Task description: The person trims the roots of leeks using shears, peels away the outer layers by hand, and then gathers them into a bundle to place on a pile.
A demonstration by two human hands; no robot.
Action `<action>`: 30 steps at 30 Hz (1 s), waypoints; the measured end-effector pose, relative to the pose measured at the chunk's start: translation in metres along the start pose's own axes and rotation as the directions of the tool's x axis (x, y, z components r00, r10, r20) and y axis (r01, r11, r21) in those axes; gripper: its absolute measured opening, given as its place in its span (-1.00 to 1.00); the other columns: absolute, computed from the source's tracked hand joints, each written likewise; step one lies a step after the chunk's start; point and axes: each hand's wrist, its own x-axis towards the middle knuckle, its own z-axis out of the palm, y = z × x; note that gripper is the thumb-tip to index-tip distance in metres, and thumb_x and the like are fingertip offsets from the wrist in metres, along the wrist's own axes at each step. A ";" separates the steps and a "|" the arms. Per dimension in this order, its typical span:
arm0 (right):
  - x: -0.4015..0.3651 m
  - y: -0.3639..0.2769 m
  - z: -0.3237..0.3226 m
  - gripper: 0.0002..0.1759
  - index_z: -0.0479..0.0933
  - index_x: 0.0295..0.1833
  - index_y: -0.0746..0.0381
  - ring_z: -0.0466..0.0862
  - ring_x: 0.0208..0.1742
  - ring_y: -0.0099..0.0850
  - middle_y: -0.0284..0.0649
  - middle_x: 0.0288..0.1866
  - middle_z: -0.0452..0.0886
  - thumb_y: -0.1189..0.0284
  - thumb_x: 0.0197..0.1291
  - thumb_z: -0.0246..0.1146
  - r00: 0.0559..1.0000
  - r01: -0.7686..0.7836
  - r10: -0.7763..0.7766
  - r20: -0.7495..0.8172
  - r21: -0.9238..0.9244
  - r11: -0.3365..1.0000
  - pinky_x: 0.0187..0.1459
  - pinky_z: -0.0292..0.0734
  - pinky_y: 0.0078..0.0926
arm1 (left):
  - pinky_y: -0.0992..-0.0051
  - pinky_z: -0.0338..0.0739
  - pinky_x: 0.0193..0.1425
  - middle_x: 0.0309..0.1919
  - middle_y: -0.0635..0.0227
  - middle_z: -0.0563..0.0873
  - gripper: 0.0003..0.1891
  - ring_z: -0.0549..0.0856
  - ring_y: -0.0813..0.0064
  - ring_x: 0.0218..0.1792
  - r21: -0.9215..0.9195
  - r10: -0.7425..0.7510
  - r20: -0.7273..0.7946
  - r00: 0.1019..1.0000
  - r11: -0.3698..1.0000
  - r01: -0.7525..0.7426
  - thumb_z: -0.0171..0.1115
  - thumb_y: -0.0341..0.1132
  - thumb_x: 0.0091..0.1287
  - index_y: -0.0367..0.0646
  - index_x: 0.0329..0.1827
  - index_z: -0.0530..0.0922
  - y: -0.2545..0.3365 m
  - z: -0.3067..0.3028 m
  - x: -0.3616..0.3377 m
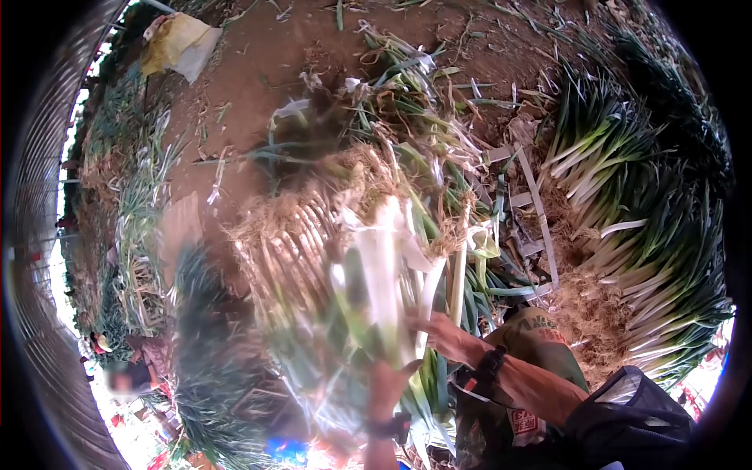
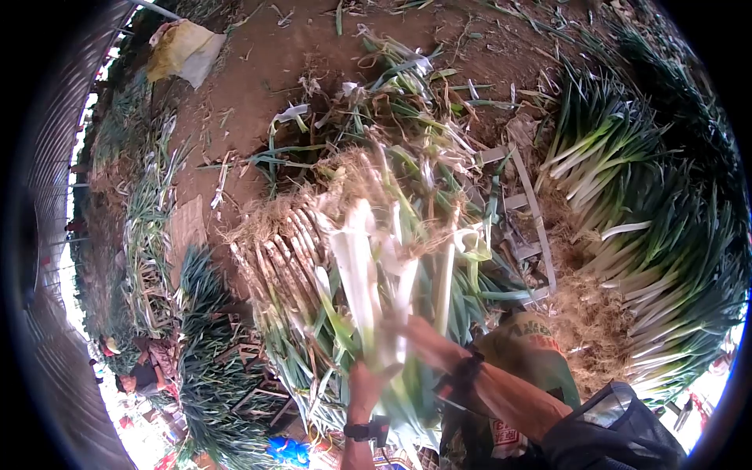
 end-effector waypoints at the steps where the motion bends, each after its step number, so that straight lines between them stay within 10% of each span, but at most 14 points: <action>1: 0.000 0.000 0.001 -0.60 0.48 0.18 0.35 0.64 -0.10 -0.40 -0.18 -0.08 0.59 0.25 0.47 0.21 1.000 -0.024 0.024 -0.011 0.048 0.999 0.01 0.59 -0.36 | 0.33 0.66 0.00 -0.02 0.08 0.76 -0.23 0.76 0.32 -0.07 0.069 0.058 -0.049 0.997 0.996 -0.054 0.63 -0.07 0.10 -0.32 0.29 0.52 -0.012 0.008 -0.001; 14: -0.011 -0.011 0.020 -0.40 0.44 0.27 0.31 0.68 0.02 -0.30 -0.12 0.04 0.62 0.16 0.28 0.39 0.999 -0.038 0.035 -0.025 -0.119 0.992 0.18 0.57 -0.22 | 0.16 0.54 0.28 0.27 -0.17 0.55 0.30 0.60 -0.12 0.22 -0.029 0.107 -0.216 0.970 0.993 -0.116 0.76 -0.02 -0.16 -0.38 0.57 0.09 -0.009 0.042 -0.024; 22: -0.014 -0.002 0.037 -0.15 0.26 0.50 0.27 0.46 0.37 -0.24 -0.08 0.39 0.43 0.20 0.21 0.45 0.993 -0.090 0.103 0.060 -0.179 0.980 0.39 0.39 -0.17 | 0.18 0.65 -0.03 -0.14 0.12 0.68 0.00 0.72 0.09 -0.12 0.149 0.161 -0.530 0.833 0.984 -0.095 0.74 -0.05 -0.12 -0.33 0.32 0.33 -0.013 0.069 -0.017; 27: -0.031 -0.015 0.051 0.05 -0.09 0.66 0.29 0.26 0.61 -0.10 0.14 0.67 0.01 0.09 0.32 0.37 0.968 -0.013 0.070 0.243 -0.229 0.973 0.60 0.19 -0.02 | 0.20 0.64 -0.05 -0.17 0.21 0.76 -0.34 0.76 0.19 -0.19 0.267 -0.041 -0.283 0.958 0.956 0.119 0.60 -0.12 0.01 -0.21 0.14 0.53 -0.012 0.027 -0.025; 30: -0.028 -0.011 0.038 0.07 -0.13 0.69 0.15 0.17 0.65 -0.18 -0.01 0.70 0.00 0.15 0.30 0.40 0.920 0.061 0.026 0.390 -0.209 0.976 0.63 0.11 -0.06 | 0.29 0.68 0.02 -0.07 0.18 0.78 -0.32 0.77 0.37 -0.14 0.020 0.122 -0.464 0.877 0.992 -0.127 0.64 -0.26 -0.05 -0.28 0.18 0.58 -0.001 -0.017 -0.057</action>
